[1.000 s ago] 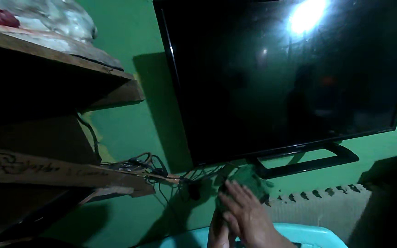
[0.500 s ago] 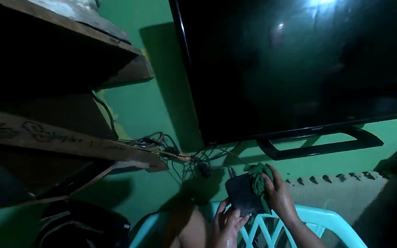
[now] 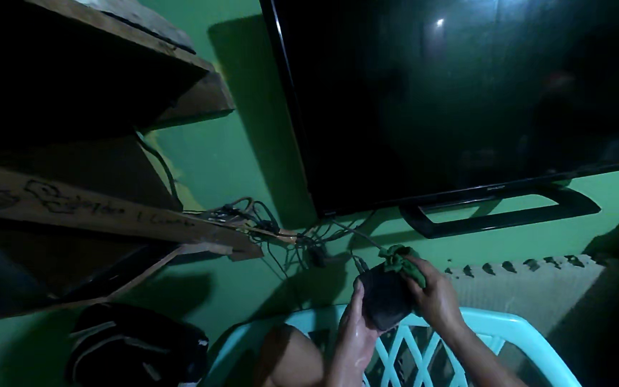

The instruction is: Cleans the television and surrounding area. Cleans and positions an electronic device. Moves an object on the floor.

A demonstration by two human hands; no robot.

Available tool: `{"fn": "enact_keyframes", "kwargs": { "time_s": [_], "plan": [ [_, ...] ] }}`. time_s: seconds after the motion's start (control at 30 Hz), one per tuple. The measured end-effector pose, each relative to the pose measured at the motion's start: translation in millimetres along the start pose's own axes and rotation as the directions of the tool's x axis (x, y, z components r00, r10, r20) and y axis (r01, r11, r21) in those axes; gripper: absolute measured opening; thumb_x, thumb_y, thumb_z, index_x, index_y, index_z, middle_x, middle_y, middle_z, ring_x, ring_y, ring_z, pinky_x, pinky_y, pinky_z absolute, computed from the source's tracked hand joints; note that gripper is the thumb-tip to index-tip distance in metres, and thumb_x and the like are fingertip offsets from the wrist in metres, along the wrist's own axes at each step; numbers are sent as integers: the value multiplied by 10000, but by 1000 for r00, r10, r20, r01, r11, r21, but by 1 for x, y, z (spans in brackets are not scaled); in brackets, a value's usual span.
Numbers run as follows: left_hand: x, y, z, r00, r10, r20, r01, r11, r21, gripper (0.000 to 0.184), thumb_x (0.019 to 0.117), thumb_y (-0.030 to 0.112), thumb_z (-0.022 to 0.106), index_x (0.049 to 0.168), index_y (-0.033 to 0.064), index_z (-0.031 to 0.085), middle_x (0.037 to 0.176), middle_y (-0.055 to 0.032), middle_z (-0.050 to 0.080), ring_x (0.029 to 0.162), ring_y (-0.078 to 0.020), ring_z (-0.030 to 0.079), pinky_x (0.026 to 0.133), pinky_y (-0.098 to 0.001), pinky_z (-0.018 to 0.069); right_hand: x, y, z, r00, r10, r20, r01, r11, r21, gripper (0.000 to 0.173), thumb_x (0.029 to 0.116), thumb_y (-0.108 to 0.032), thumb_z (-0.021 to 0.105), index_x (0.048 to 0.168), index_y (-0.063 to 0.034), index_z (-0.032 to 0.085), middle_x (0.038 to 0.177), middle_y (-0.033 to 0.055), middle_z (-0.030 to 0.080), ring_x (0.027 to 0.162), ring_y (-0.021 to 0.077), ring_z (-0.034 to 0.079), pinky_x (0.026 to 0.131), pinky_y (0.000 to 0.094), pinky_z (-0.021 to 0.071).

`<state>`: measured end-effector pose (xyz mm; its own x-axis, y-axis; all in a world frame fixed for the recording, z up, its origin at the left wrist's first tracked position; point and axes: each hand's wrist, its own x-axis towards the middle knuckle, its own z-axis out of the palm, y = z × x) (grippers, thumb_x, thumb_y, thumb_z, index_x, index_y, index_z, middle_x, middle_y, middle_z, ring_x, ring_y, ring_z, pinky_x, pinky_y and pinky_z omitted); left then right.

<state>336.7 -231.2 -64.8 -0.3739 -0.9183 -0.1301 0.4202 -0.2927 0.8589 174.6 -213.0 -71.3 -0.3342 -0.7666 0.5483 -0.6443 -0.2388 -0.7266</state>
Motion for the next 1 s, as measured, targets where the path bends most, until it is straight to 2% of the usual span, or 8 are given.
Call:
{"fn": "enact_keyframes", "kwargs": {
  "time_s": [0.17, 0.23, 0.33, 0.47, 0.63, 0.83, 0.93, 1.0],
  "plan": [
    [2, 6, 16, 997, 71, -26, -69, 995, 67, 509, 1118, 396, 283, 1380, 33, 525, 1172, -142, 673, 1023, -224, 689, 853, -399, 590, -38, -8, 22, 971, -214, -104, 204, 974, -99, 368, 972, -245, 616, 1247, -24, 720, 1393, 281, 594, 1333, 484, 533, 1107, 610, 429],
    [3, 5, 18, 992, 100, -77, -95, 993, 72, 458, 1115, 376, 330, 1287, 39, 587, 1052, -95, 704, 922, -154, 700, 790, -326, 594, -61, -21, 29, 950, -307, -63, 301, 950, -82, 364, 967, -242, 622, 1227, -9, 725, 1389, 285, 597, 1336, 485, 533, 1124, 609, 415],
    [-5, 6, 17, 983, 138, -120, -124, 985, 117, 432, 1113, 347, 363, 1333, 52, 590, 1143, -76, 704, 1004, -111, 689, 864, -293, 579, -81, -29, 30, 914, -406, 18, 406, 912, -55, 324, 961, -221, 645, 1173, 6, 737, 1376, 266, 615, 1343, 452, 541, 1136, 576, 416],
    [-1, -3, 9, 991, 108, -81, -106, 994, 31, 504, 1114, 413, 298, 1389, 65, 536, 1199, -98, 686, 1052, -162, 687, 883, -364, 588, -73, 10, 11, 847, -524, 90, 532, 838, -120, 323, 946, -189, 623, 1239, -105, 729, 1391, 197, 629, 1344, 384, 562, 1109, 524, 470],
    [1, -2, 5, 995, 96, -41, -96, 995, 4, 538, 1117, 421, 269, 1453, 49, 465, 1271, -176, 649, 1101, -305, 686, 872, -494, 605, -52, 35, -5, 927, -367, -75, 352, 922, -160, 356, 949, -233, 604, 1231, -64, 741, 1376, 229, 629, 1316, 445, 568, 1095, 568, 463],
    [0, -10, 9, 982, 175, -75, -166, 979, 116, 512, 1124, 378, 267, 1471, 55, 461, 1332, -119, 614, 1172, -174, 626, 969, -371, 540, -42, 4, 17, 881, -469, 63, 473, 872, -124, 367, 1010, -317, 557, 1252, -102, 730, 1399, 195, 625, 1363, 422, 532, 1134, 602, 406],
    [0, -13, 1, 987, 155, -46, -148, 980, 130, 498, 1126, 359, 276, 1439, 24, 471, 1249, -153, 650, 1090, -224, 676, 902, -411, 587, 2, -3, 10, 978, -174, 114, 185, 978, -97, 404, 1035, -303, 545, 1357, -94, 669, 1474, 205, 557, 1411, 398, 482, 1173, 568, 374],
    [-3, -11, -1, 989, 136, -61, -126, 982, 137, 501, 1127, 352, 279, 1441, 10, 466, 1262, -170, 639, 1108, -238, 668, 919, -431, 580, 31, -10, 2, 983, 46, 180, -46, 999, -5, 455, 1069, -351, 498, 1443, -109, 588, 1456, 191, 571, 1341, 354, 554, 1112, 549, 434]
  ]
}}
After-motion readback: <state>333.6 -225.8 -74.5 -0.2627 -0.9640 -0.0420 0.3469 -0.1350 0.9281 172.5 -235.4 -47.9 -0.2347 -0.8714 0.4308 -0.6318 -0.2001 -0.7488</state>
